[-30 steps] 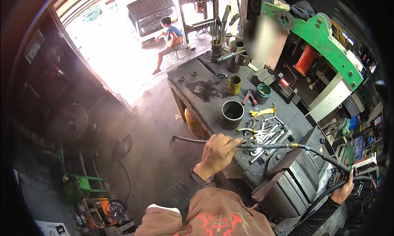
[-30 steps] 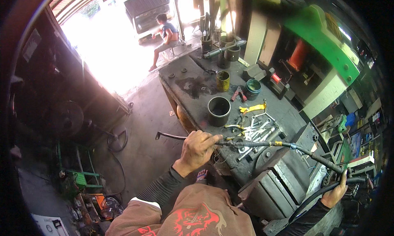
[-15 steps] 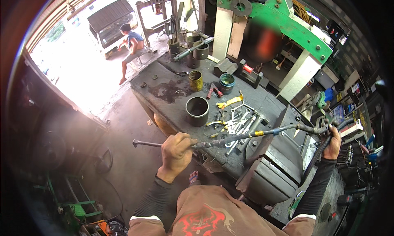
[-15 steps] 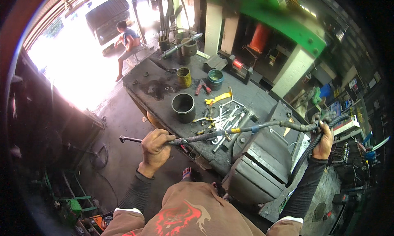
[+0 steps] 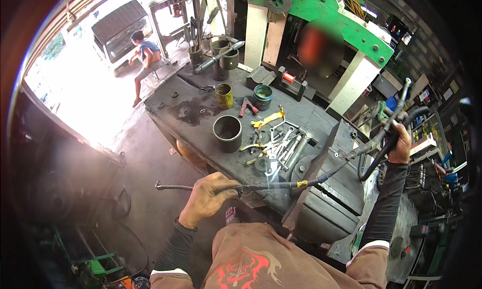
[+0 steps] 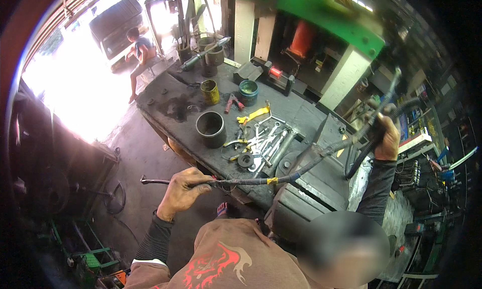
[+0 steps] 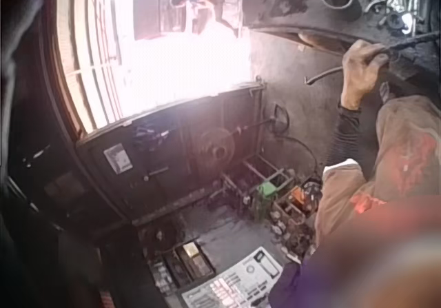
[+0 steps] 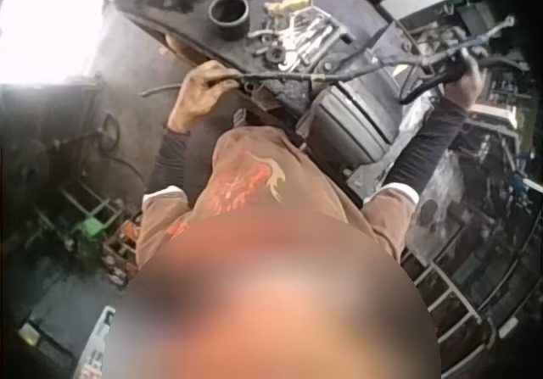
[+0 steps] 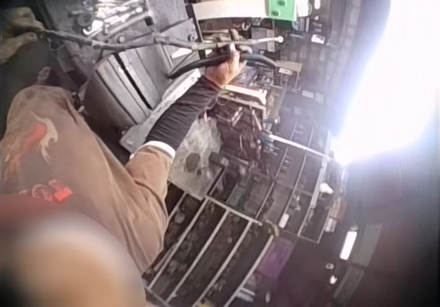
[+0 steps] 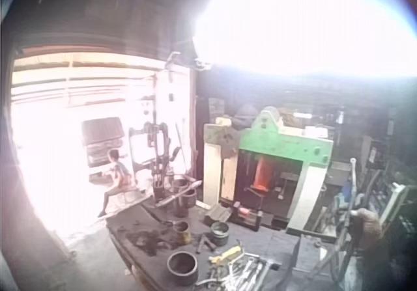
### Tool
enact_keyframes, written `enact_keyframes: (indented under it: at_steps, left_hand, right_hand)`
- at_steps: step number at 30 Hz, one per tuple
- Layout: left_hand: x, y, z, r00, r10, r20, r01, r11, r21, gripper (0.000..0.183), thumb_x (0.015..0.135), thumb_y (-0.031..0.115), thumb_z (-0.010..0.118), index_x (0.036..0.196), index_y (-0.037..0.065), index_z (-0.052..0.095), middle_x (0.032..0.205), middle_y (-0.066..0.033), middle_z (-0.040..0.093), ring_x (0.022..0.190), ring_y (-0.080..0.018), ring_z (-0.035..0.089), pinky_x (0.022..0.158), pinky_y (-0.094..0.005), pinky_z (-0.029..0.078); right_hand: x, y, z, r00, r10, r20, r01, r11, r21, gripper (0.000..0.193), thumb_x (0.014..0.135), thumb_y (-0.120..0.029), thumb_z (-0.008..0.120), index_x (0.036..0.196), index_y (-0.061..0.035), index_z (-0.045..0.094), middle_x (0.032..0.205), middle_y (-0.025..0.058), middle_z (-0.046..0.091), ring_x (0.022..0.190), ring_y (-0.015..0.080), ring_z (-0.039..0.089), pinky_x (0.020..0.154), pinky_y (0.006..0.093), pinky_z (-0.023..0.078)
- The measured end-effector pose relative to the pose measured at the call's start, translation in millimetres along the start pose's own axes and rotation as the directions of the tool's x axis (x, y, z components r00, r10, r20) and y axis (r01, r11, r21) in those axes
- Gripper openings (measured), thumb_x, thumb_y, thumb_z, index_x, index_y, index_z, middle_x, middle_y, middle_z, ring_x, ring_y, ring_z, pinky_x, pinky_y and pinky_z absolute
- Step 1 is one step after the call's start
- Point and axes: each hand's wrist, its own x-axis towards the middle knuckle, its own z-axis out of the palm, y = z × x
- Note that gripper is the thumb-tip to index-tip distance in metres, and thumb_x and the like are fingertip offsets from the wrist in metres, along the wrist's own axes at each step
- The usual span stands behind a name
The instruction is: The person handles a black cable and a flexible corrugated tube on a workbench, aligning and fitting the tube over the cable. They then pick up a wrench and continue adjusting the cable assembly.
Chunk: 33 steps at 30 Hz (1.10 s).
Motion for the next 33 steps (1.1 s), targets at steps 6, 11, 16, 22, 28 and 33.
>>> enact_keyframes:
  at_steps: [6, 11, 16, 22, 28, 33]
  left_hand:
    - [-8.3, -0.4, -2.2, 0.995, 0.055, -0.086, -0.047, 0.995, 0.085, 0.026, 0.082, 0.009, 0.08, 0.108, 0.007, 0.078, 0.09, -0.0089, 0.068, 0.081, -0.0247, 0.065, 0.074, -0.0354, 0.052]
    - [-15.1, -0.4, -3.2, 0.989, 0.066, -0.13, -0.055, 0.995, 0.083, 0.025, 0.081, 0.001, 0.077, 0.106, 0.002, 0.077, 0.089, -0.0093, 0.068, 0.079, -0.0221, 0.065, 0.073, -0.033, 0.052]
    - [-22.0, -3.1, -4.1, 0.991, -0.003, -0.132, 0.006, 1.0, 0.024, 0.02, 0.085, 0.004, 0.075, 0.105, 0.0, 0.074, 0.095, -0.0127, 0.07, 0.084, -0.0272, 0.068, 0.077, -0.0358, 0.053]
    - [-35.2, 4.9, -2.7, 0.984, -0.053, -0.17, 0.064, 0.996, 0.059, 0.021, 0.085, 0.0, 0.074, 0.105, 0.0, 0.073, 0.095, -0.013, 0.07, 0.086, -0.0254, 0.067, 0.078, -0.0356, 0.053]
    - [-45.1, 9.4, -2.5, 0.986, -0.039, -0.161, 0.062, 0.988, 0.144, 0.026, 0.084, -0.002, 0.072, 0.11, 0.0, 0.074, 0.093, -0.0115, 0.067, 0.084, -0.025, 0.064, 0.077, -0.0347, 0.051]
    - [-51.7, 7.0, -1.6, 0.979, -0.059, -0.194, 0.079, 0.992, 0.1, 0.031, 0.083, -0.003, 0.072, 0.113, 0.002, 0.074, 0.092, -0.012, 0.066, 0.083, -0.0263, 0.064, 0.077, -0.035, 0.051]
  right_hand:
    - [7.5, 13.9, 28.3, 0.999, 0.032, -0.028, -0.035, 0.994, -0.106, 0.025, 0.094, 0.005, 0.054, 0.116, -0.0051, 0.051, 0.121, 0.0244, 0.067, 0.091, 0.0242, 0.071, 0.081, 0.0344, 0.06]
    - [9.8, 24.2, 32.9, 0.999, 0.023, -0.04, -0.029, 0.989, -0.142, 0.024, 0.093, 0.005, 0.055, 0.115, -0.005, 0.052, 0.12, 0.0237, 0.067, 0.09, 0.0236, 0.071, 0.078, 0.0339, 0.06]
    - [12.8, 32.0, 44.0, 0.998, 0.059, -0.031, -0.061, 0.993, -0.1, 0.027, 0.092, 0.006, 0.057, 0.116, -0.0053, 0.051, 0.119, 0.0229, 0.067, 0.087, 0.0241, 0.072, 0.071, 0.0349, 0.062]
    - [18.6, 41.6, 61.1, 0.995, 0.096, 0.003, -0.096, 0.994, -0.045, 0.029, 0.09, 0.008, 0.057, 0.115, -0.0054, 0.051, 0.118, 0.0231, 0.07, 0.085, 0.025, 0.073, 0.073, 0.0348, 0.062]
    - [20.5, 53.2, 72.1, 0.993, 0.117, 0.022, -0.116, 0.992, -0.054, 0.028, 0.089, 0.007, 0.058, 0.113, -0.0064, 0.052, 0.115, 0.0221, 0.071, 0.083, 0.0253, 0.073, 0.074, 0.034, 0.059]
    - [20.1, 59.4, 77.2, 0.991, 0.126, 0.052, -0.125, 0.992, -0.034, 0.028, 0.089, 0.008, 0.058, 0.113, -0.0052, 0.052, 0.116, 0.0233, 0.071, 0.084, 0.0264, 0.073, 0.079, 0.0362, 0.059]
